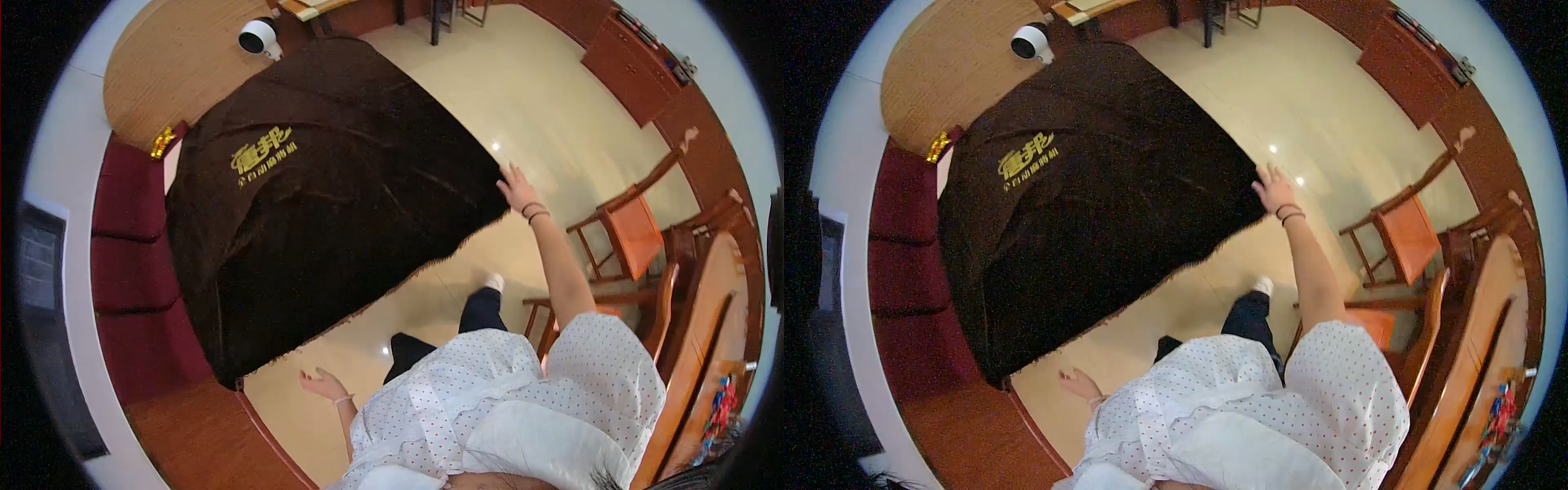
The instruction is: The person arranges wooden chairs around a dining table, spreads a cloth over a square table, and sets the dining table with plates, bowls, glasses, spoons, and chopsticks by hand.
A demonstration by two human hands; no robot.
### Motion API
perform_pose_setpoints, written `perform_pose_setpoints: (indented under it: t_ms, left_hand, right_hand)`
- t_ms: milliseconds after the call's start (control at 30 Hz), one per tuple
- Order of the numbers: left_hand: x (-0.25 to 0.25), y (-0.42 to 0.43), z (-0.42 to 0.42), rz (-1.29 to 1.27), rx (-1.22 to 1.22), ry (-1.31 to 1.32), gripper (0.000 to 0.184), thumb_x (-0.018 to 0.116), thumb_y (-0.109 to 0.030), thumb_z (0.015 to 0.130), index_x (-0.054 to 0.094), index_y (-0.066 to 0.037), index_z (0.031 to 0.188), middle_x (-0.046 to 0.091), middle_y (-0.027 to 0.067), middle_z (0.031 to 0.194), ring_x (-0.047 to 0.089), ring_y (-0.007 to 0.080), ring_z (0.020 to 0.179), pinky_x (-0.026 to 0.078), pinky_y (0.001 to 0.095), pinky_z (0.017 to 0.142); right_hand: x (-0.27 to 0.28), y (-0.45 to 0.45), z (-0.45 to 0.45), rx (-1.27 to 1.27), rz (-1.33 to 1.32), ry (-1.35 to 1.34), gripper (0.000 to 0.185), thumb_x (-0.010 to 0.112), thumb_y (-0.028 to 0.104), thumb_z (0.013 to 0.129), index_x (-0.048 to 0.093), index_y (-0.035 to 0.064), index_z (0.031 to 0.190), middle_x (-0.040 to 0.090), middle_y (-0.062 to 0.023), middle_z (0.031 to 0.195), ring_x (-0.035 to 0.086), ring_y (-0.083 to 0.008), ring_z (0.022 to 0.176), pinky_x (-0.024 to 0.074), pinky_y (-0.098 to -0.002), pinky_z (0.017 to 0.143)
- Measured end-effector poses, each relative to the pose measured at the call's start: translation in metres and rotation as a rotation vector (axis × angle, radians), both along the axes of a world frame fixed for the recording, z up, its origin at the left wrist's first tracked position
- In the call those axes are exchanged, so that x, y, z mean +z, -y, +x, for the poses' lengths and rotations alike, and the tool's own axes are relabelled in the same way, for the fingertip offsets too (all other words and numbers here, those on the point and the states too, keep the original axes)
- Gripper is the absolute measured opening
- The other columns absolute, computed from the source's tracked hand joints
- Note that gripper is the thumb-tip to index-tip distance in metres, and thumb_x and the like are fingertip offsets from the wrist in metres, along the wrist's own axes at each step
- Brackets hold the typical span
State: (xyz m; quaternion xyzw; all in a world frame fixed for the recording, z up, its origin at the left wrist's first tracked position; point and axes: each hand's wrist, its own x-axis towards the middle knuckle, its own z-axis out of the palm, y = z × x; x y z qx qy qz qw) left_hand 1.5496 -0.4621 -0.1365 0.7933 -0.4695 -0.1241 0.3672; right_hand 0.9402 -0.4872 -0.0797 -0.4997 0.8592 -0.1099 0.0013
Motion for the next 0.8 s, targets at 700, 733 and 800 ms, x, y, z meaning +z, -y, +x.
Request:
perform_pose_setpoints:
  t_ms: [700, 733, 800]
  left_hand:
    - [0.047, 0.092, -0.343, 0.318, -0.034, 0.414, 0.083, 0.051, -0.056, 0.07, 0.021, -0.004, 0.127, 0.004, 0.0136, 0.136, 0.001, 0.0347, 0.125, 0.018, 0.0594, 0.091]
    - [0.049, 0.091, -0.342, 0.331, -0.069, 0.414, 0.084, 0.051, -0.056, 0.069, 0.021, -0.003, 0.127, 0.004, 0.0136, 0.136, 0.001, 0.0347, 0.125, 0.018, 0.0584, 0.091]
    - [0.053, 0.093, -0.345, 0.379, -0.115, 0.411, 0.086, 0.051, -0.057, 0.069, 0.02, -0.002, 0.127, 0.004, 0.0146, 0.136, 0.002, 0.0346, 0.125, 0.017, 0.0557, 0.093]
  right_hand:
    - [-0.029, 0.072, -0.111, 0.715, 0.609, 0.662, 0.08, 0.031, 0.067, 0.071, 0.058, -0.0074, 0.083, 0.056, -0.0274, 0.08, 0.056, -0.035, 0.081, 0.0422, -0.0398, 0.073]
    - [-0.016, 0.086, -0.115, 0.762, 0.806, 0.701, 0.08, 0.031, 0.068, 0.071, 0.058, -0.0063, 0.083, 0.057, -0.0256, 0.081, 0.056, -0.0337, 0.083, 0.0419, -0.0389, 0.074]
    - [-0.006, 0.101, -0.128, 0.885, 0.984, 0.776, 0.076, 0.032, 0.067, 0.072, 0.06, -0.0029, 0.084, 0.059, -0.0213, 0.08, 0.056, -0.0311, 0.083, 0.0416, -0.0366, 0.075]
